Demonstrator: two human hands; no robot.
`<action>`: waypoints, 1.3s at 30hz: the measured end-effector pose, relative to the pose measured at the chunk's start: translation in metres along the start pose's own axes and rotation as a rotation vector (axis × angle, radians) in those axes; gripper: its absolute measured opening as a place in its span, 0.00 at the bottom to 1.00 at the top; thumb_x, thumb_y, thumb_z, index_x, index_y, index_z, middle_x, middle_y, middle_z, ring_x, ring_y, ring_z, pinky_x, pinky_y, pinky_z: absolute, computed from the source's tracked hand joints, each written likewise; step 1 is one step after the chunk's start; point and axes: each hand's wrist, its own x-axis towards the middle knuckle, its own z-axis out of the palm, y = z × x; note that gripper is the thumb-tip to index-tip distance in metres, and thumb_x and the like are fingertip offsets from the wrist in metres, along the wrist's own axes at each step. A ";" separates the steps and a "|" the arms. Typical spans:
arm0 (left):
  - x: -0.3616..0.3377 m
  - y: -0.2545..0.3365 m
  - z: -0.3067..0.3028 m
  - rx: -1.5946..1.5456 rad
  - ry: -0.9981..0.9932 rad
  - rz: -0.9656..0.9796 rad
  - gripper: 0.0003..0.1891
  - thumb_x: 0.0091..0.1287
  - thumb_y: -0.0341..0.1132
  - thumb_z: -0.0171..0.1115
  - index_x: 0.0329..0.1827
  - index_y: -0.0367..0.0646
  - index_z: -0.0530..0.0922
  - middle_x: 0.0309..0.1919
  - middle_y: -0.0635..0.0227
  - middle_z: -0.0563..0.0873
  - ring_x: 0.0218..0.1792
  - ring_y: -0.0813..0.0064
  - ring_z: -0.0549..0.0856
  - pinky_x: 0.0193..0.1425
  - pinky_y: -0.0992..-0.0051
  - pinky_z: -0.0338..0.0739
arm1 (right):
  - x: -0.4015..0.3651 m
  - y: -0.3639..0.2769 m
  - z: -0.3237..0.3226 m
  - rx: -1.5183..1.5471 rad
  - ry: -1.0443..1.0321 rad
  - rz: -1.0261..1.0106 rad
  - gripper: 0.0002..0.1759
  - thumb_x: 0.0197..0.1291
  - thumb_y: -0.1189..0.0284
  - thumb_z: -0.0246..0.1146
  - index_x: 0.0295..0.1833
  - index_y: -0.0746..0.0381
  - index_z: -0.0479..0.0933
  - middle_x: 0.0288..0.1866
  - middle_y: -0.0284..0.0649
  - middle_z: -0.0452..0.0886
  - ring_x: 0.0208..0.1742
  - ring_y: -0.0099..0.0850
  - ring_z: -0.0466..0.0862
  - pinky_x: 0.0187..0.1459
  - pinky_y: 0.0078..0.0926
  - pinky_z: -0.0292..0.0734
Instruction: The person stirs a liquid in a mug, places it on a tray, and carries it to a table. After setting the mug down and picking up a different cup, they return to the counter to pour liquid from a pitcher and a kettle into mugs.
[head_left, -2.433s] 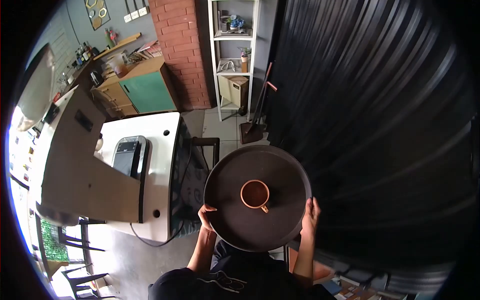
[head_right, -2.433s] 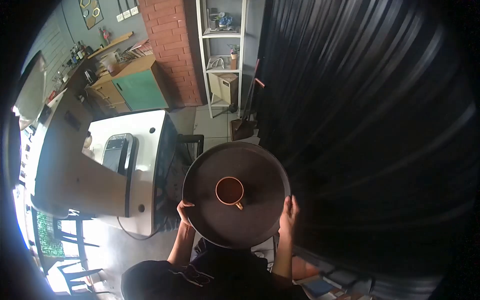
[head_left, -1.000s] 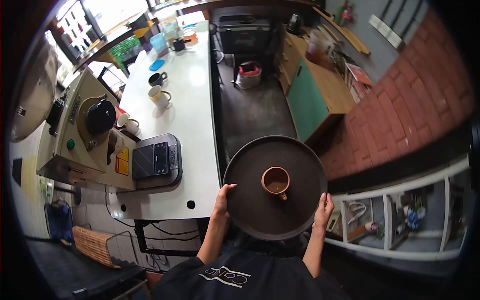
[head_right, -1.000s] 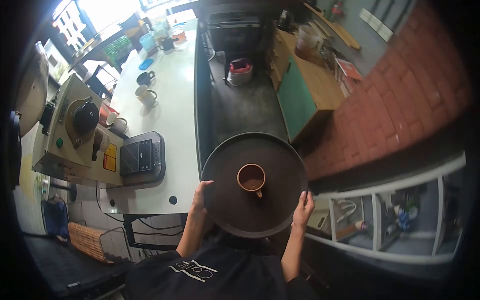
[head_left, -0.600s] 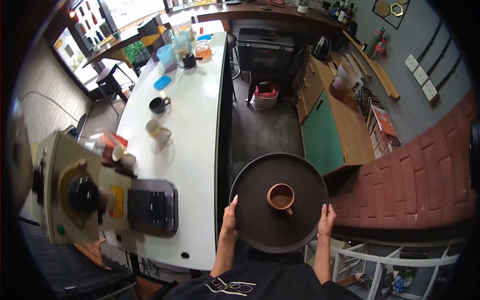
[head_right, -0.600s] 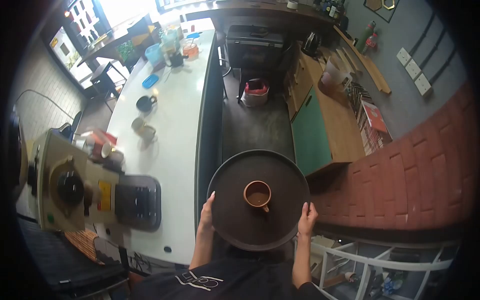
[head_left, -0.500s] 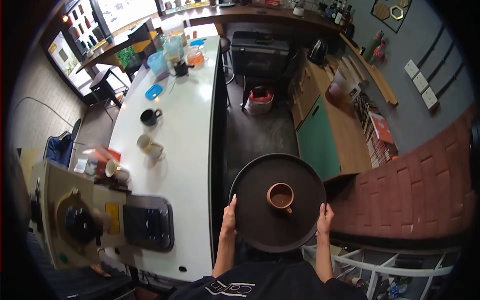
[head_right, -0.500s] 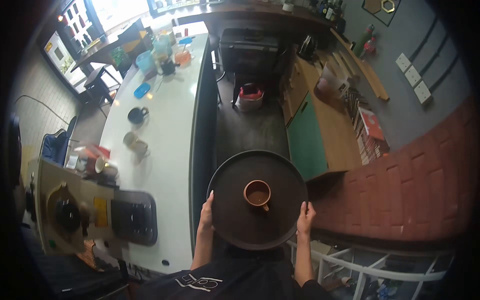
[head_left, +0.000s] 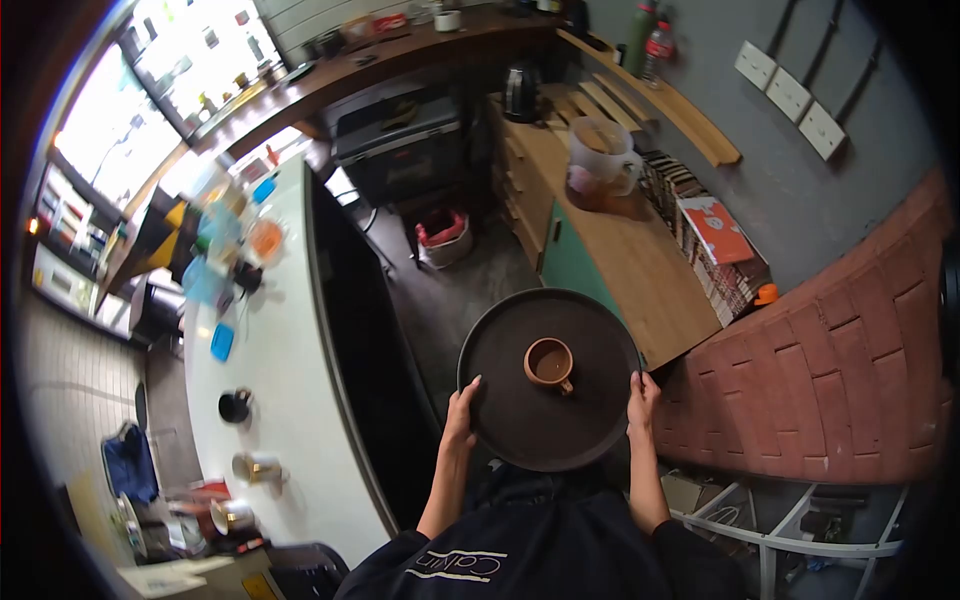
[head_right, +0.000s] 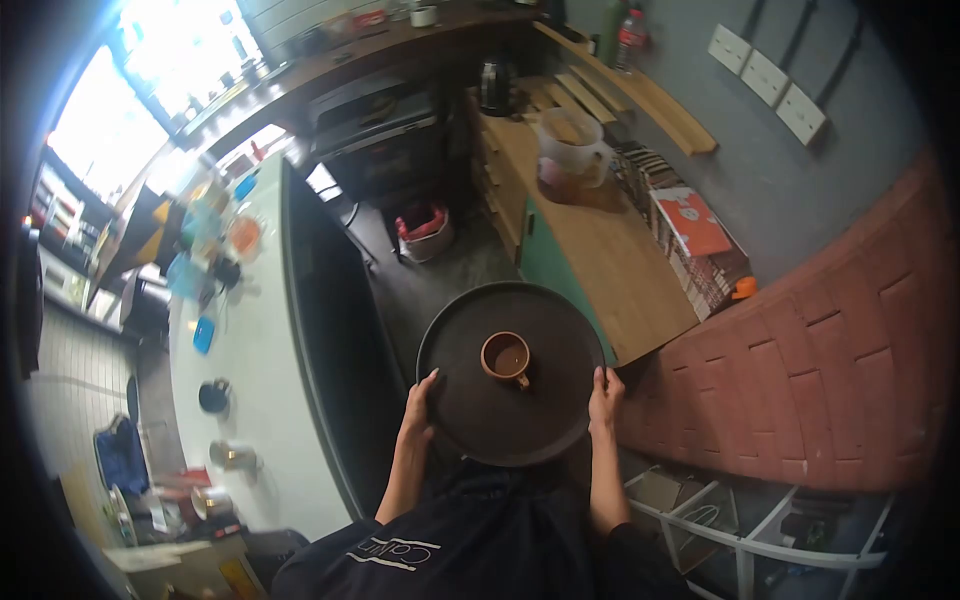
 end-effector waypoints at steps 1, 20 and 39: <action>0.022 0.002 0.013 0.020 -0.009 -0.011 0.22 0.70 0.46 0.58 0.54 0.33 0.76 0.46 0.57 0.85 0.47 0.66 0.85 0.53 0.67 0.80 | 0.016 0.002 0.001 0.003 0.031 0.013 0.14 0.71 0.72 0.55 0.30 0.65 0.67 0.26 0.25 0.60 0.31 0.16 0.59 0.32 0.20 0.57; 0.286 -0.039 0.205 0.283 -0.193 -0.191 0.24 0.74 0.45 0.55 0.62 0.33 0.71 0.51 0.54 0.82 0.50 0.63 0.83 0.52 0.65 0.80 | 0.216 0.084 -0.032 -0.575 0.385 0.115 0.10 0.62 0.74 0.60 0.39 0.73 0.76 0.38 0.56 0.79 0.44 0.56 0.78 0.45 0.47 0.70; 0.332 -0.056 0.237 0.435 -0.128 -0.202 0.39 0.70 0.48 0.60 0.73 0.35 0.49 0.64 0.42 0.68 0.60 0.56 0.76 0.54 0.64 0.79 | 0.217 0.043 0.023 -0.001 -0.188 0.268 0.23 0.65 0.71 0.64 0.63 0.63 0.68 0.28 0.30 0.75 0.27 0.16 0.75 0.28 0.17 0.70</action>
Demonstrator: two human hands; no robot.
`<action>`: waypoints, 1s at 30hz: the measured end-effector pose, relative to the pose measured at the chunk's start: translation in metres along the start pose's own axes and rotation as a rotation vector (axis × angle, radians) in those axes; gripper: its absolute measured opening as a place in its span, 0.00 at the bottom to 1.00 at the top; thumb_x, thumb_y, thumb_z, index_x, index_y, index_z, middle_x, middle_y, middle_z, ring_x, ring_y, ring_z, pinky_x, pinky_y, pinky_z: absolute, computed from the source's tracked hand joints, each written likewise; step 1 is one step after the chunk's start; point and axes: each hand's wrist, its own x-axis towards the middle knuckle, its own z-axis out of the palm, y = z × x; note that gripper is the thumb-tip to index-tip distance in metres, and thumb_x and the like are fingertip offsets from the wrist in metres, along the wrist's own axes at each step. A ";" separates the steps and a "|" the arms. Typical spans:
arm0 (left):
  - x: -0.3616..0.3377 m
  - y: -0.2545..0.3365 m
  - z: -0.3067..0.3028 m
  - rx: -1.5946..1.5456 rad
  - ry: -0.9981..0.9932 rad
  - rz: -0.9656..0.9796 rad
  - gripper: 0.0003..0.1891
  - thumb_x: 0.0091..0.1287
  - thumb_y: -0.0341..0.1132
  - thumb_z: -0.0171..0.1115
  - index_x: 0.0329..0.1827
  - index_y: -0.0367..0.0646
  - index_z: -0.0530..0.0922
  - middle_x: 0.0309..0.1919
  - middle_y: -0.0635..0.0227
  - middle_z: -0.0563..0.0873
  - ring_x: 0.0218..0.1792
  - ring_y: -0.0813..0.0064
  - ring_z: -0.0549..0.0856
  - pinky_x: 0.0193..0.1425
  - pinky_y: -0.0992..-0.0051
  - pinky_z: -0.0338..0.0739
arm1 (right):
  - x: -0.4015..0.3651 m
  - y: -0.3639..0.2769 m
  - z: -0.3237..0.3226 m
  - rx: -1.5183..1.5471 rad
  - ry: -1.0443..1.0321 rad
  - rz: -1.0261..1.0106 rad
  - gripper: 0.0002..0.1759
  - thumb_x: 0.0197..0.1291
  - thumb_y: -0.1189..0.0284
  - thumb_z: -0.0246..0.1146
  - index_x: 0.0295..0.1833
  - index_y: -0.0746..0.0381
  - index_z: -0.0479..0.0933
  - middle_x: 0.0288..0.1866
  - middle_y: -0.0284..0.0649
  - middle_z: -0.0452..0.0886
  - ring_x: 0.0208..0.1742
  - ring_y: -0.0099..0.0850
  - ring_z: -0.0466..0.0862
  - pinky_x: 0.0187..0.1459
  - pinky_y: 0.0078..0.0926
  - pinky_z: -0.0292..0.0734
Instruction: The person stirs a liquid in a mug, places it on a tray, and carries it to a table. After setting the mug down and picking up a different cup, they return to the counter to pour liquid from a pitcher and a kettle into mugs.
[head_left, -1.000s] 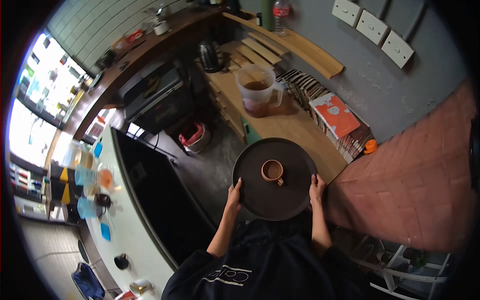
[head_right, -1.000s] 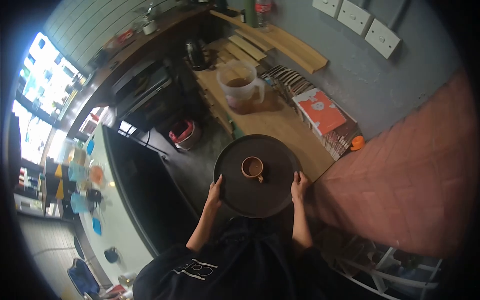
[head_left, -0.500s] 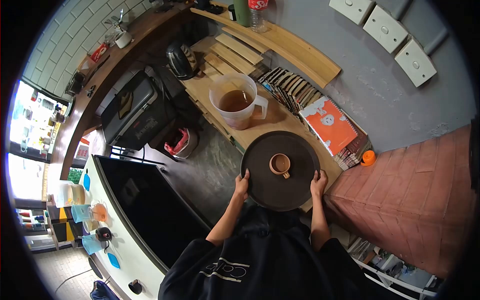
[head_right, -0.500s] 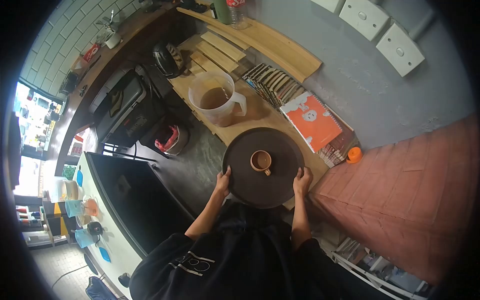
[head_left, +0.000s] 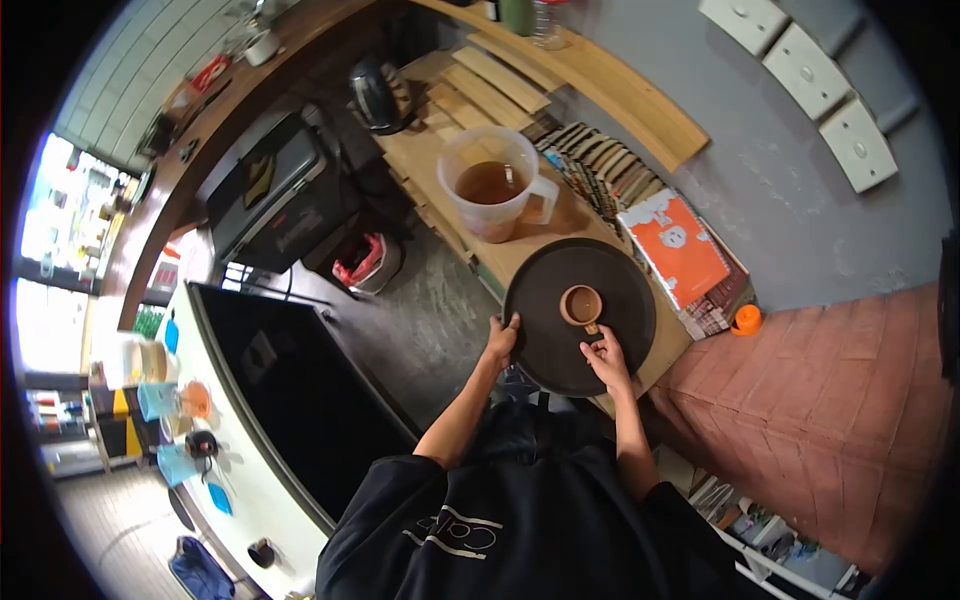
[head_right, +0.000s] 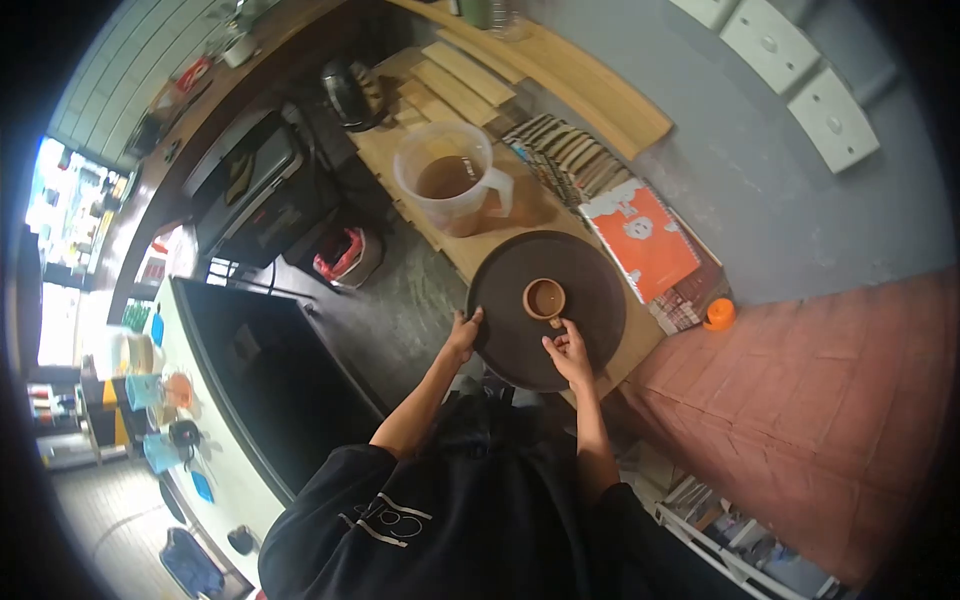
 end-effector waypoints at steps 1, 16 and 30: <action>-0.002 0.003 -0.002 0.068 -0.089 0.018 0.40 0.70 0.47 0.60 0.74 0.37 0.47 0.65 0.41 0.68 0.61 0.55 0.75 0.56 0.62 0.78 | 0.003 -0.004 0.003 0.092 -0.022 0.070 0.22 0.65 0.71 0.64 0.62 0.62 0.68 0.27 0.30 0.74 0.27 0.17 0.75 0.28 0.17 0.70; -0.156 -0.042 -0.142 -0.029 -0.207 0.012 0.35 0.74 0.51 0.53 0.78 0.52 0.49 0.72 0.48 0.62 0.70 0.51 0.67 0.66 0.50 0.69 | 0.007 -0.023 0.090 0.457 0.047 0.272 0.09 0.72 0.63 0.52 0.44 0.58 0.67 0.25 0.27 0.60 0.22 0.17 0.63 0.25 0.17 0.65; -0.447 -0.146 -0.259 -0.628 0.485 0.609 0.27 0.74 0.47 0.52 0.73 0.50 0.62 0.55 0.63 0.77 0.56 0.70 0.79 0.63 0.65 0.74 | -0.242 -0.089 0.330 0.185 -1.224 -0.134 0.07 0.70 0.70 0.49 0.40 0.60 0.70 0.24 0.26 0.60 0.22 0.16 0.61 0.25 0.21 0.62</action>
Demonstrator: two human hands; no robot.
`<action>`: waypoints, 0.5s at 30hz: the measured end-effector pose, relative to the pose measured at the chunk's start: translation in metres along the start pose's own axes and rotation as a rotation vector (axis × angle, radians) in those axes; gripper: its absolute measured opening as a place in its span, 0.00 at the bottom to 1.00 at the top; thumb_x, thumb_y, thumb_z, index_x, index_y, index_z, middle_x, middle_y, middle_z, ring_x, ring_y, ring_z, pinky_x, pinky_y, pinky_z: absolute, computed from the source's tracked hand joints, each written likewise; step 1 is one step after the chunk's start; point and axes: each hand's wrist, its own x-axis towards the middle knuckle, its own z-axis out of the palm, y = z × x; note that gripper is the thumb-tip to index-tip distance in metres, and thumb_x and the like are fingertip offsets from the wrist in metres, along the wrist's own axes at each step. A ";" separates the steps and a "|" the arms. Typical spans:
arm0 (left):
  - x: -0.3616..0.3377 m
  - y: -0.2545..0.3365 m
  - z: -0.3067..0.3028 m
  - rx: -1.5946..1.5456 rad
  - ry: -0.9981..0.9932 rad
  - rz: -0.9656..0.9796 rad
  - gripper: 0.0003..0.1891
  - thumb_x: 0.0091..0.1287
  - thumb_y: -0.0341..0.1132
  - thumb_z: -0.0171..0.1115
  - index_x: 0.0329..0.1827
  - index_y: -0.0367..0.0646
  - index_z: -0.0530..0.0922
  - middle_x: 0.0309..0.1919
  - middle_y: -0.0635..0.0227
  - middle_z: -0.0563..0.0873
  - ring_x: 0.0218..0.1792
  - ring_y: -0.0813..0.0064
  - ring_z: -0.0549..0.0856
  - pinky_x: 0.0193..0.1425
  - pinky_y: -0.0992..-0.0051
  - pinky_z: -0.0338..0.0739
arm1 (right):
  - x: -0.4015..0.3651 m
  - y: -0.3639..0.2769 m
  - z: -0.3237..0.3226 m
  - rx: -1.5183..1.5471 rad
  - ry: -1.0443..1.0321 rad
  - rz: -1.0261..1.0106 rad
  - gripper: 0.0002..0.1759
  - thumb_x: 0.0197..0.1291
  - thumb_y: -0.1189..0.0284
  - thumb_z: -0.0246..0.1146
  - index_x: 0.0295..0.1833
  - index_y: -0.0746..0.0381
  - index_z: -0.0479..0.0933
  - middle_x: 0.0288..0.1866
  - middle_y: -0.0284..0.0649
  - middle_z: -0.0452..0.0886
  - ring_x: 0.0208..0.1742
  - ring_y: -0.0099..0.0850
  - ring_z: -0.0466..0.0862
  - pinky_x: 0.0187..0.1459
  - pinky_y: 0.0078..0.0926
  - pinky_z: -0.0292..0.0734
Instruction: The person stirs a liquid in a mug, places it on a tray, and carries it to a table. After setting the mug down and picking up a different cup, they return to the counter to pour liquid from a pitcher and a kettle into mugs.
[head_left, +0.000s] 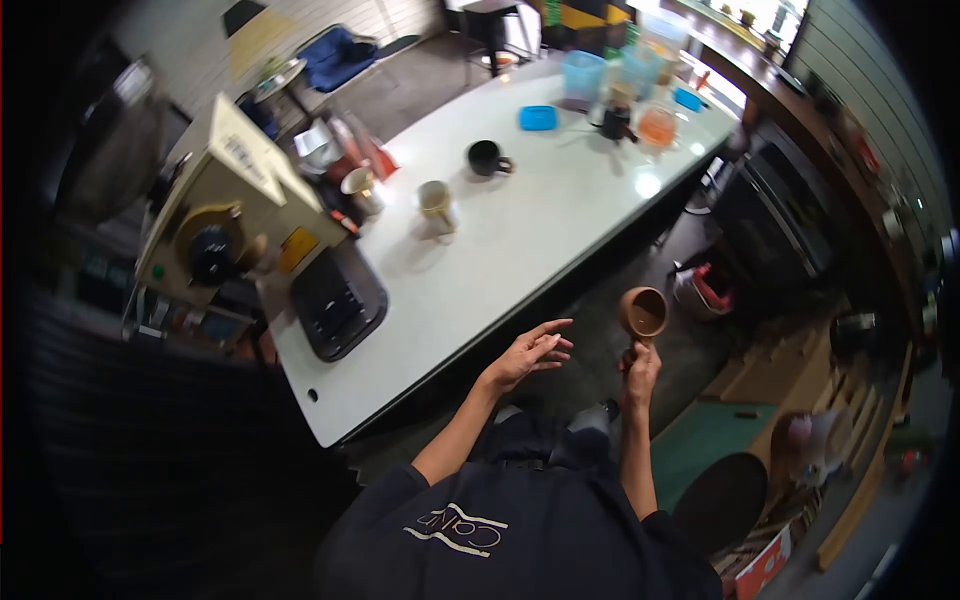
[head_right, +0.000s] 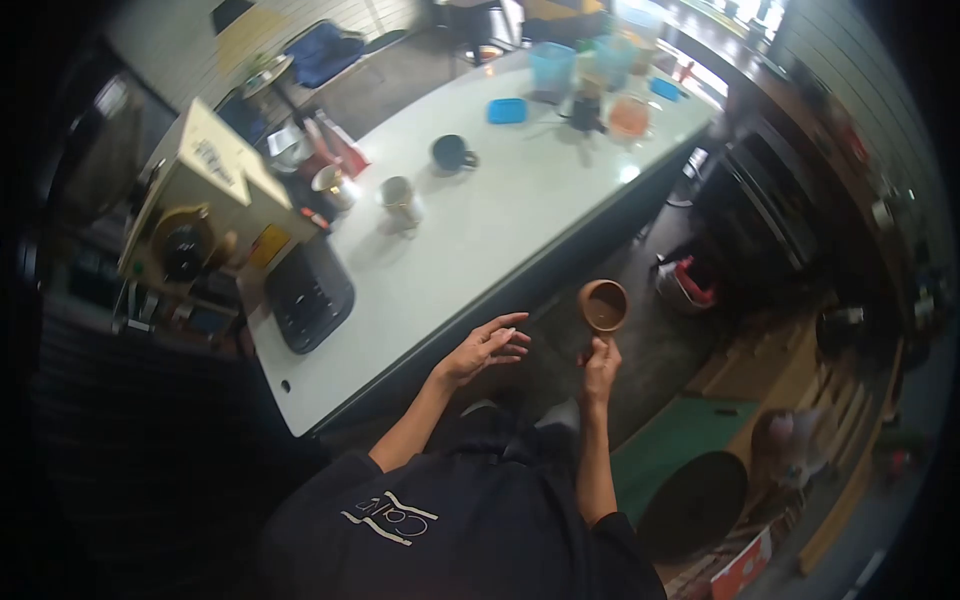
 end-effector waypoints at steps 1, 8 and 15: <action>-0.012 0.000 -0.010 -0.008 0.058 0.076 0.26 0.74 0.46 0.53 0.73 0.49 0.63 0.55 0.63 0.78 0.55 0.71 0.79 0.62 0.66 0.75 | -0.001 -0.004 0.027 0.012 -0.103 0.056 0.07 0.70 0.70 0.49 0.40 0.60 0.71 0.25 0.25 0.60 0.23 0.16 0.61 0.25 0.20 0.62; -0.075 0.002 -0.044 -0.048 0.403 0.332 0.28 0.74 0.40 0.55 0.75 0.47 0.60 0.56 0.61 0.77 0.52 0.71 0.81 0.60 0.69 0.76 | -0.007 -0.001 0.132 -0.135 -0.597 0.169 0.07 0.70 0.71 0.52 0.41 0.60 0.74 0.23 0.22 0.61 0.21 0.11 0.60 0.22 0.12 0.55; -0.080 0.000 -0.061 0.004 0.659 0.467 0.30 0.74 0.38 0.55 0.77 0.51 0.56 0.67 0.55 0.68 0.50 0.71 0.84 0.58 0.71 0.78 | 0.014 0.005 0.169 -0.543 -0.835 -0.006 0.11 0.65 0.69 0.55 0.39 0.69 0.74 0.23 0.40 0.71 0.27 0.23 0.70 0.31 0.29 0.68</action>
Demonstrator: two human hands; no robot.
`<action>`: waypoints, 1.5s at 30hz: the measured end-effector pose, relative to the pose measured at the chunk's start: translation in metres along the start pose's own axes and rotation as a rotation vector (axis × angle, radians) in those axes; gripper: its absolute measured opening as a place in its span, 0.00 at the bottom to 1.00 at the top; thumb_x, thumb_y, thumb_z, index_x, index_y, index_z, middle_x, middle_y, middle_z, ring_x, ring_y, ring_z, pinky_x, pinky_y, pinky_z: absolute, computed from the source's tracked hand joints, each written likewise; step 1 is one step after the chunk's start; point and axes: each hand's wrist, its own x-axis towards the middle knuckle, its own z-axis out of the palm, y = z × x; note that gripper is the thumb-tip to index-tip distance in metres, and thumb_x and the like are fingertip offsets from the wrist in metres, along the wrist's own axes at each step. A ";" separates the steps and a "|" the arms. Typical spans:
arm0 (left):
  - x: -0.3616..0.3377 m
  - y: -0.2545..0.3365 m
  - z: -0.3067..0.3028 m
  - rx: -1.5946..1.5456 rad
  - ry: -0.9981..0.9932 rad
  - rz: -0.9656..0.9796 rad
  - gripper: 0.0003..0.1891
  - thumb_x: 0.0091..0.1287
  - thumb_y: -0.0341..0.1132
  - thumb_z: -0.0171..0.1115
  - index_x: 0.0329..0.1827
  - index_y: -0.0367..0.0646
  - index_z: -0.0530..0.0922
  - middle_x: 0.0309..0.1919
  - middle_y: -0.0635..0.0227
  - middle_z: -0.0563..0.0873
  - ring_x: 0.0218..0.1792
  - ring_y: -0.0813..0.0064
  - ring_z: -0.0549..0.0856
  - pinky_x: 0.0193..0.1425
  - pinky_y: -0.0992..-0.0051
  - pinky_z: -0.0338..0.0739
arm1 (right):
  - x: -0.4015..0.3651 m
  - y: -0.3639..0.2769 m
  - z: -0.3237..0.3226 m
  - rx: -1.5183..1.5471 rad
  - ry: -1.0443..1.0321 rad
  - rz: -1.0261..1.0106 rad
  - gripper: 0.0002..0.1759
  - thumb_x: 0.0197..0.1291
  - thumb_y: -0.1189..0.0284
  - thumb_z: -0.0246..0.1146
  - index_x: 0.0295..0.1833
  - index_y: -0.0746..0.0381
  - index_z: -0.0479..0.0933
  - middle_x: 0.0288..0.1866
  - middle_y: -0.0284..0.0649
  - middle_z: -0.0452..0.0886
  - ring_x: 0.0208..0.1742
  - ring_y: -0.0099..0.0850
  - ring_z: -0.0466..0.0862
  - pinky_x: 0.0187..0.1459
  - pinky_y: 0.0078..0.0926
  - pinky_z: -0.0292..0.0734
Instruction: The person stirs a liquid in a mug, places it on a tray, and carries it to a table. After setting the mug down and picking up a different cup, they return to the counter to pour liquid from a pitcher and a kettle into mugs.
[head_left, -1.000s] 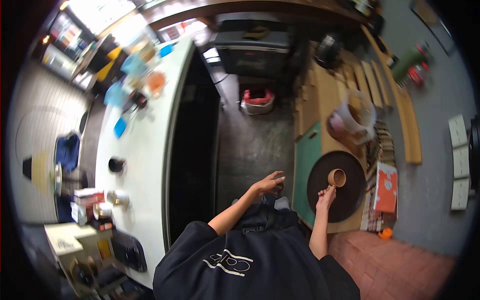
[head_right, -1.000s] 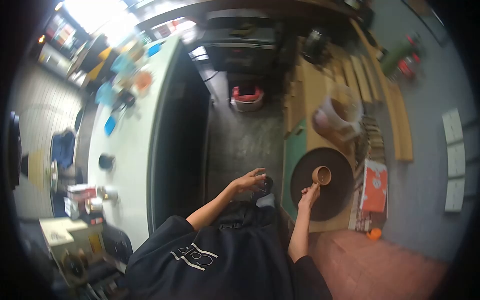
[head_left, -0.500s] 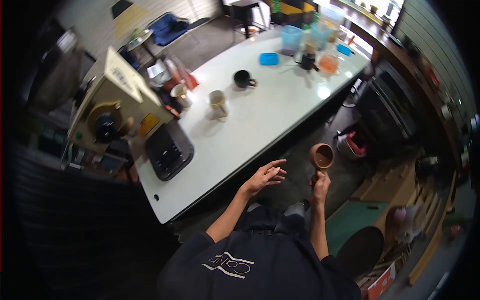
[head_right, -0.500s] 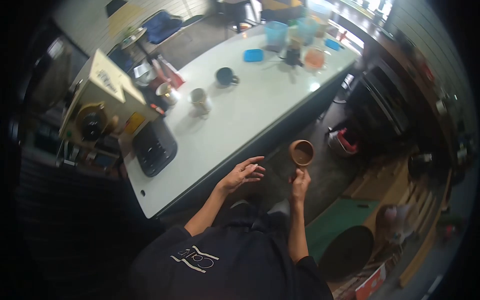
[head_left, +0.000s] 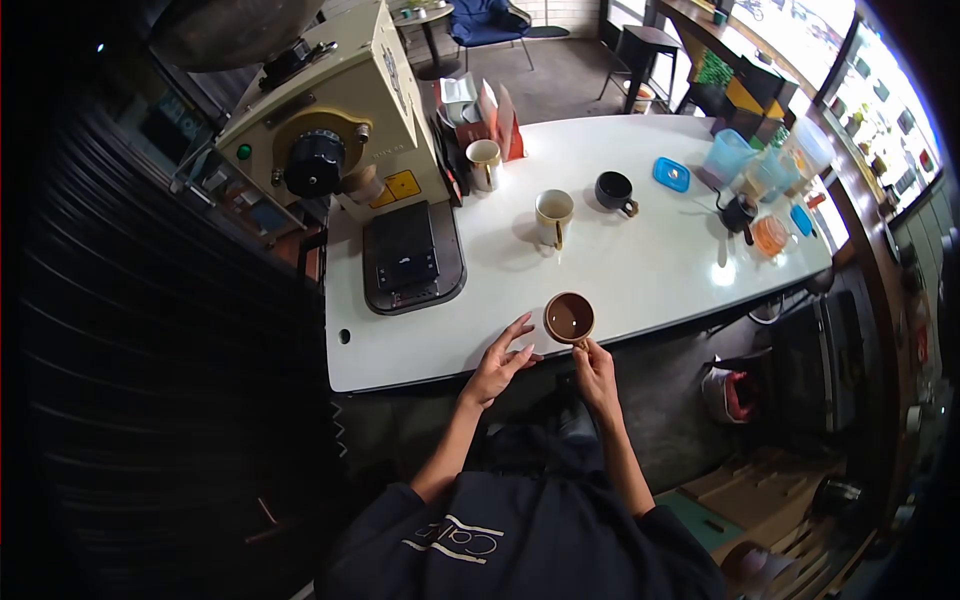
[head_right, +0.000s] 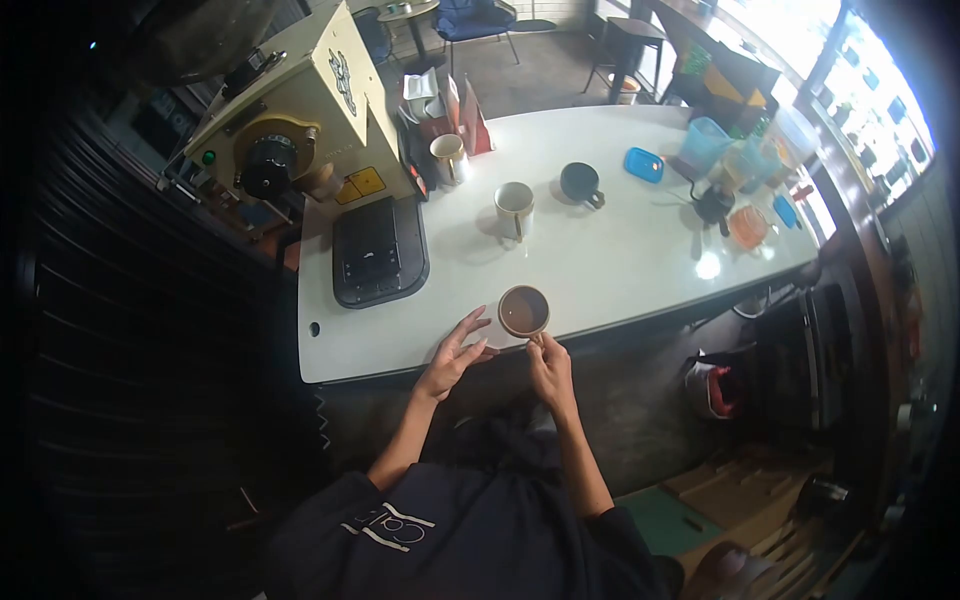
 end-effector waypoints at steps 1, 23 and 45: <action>0.004 0.000 0.002 -0.019 0.024 0.013 0.31 0.73 0.36 0.56 0.77 0.51 0.55 0.69 0.54 0.65 0.49 0.71 0.84 0.57 0.71 0.78 | 0.007 0.002 -0.001 -0.002 -0.016 -0.003 0.11 0.65 0.69 0.55 0.39 0.69 0.74 0.23 0.40 0.71 0.27 0.23 0.70 0.31 0.29 0.68; 0.084 -0.004 0.055 0.018 0.339 0.091 0.45 0.61 0.21 0.66 0.78 0.46 0.48 0.70 0.60 0.65 0.54 0.76 0.82 0.60 0.73 0.77 | 0.117 0.008 -0.049 -0.103 -0.602 -0.028 0.10 0.68 0.72 0.54 0.37 0.70 0.72 0.22 0.35 0.73 0.24 0.20 0.69 0.27 0.25 0.66; 0.120 0.010 -0.013 0.288 0.496 0.151 0.45 0.57 0.35 0.74 0.75 0.42 0.56 0.67 0.53 0.68 0.65 0.63 0.74 0.61 0.68 0.77 | 0.158 -0.005 0.015 -0.005 -0.719 0.030 0.09 0.69 0.71 0.57 0.45 0.68 0.70 0.28 0.35 0.77 0.30 0.20 0.74 0.32 0.20 0.70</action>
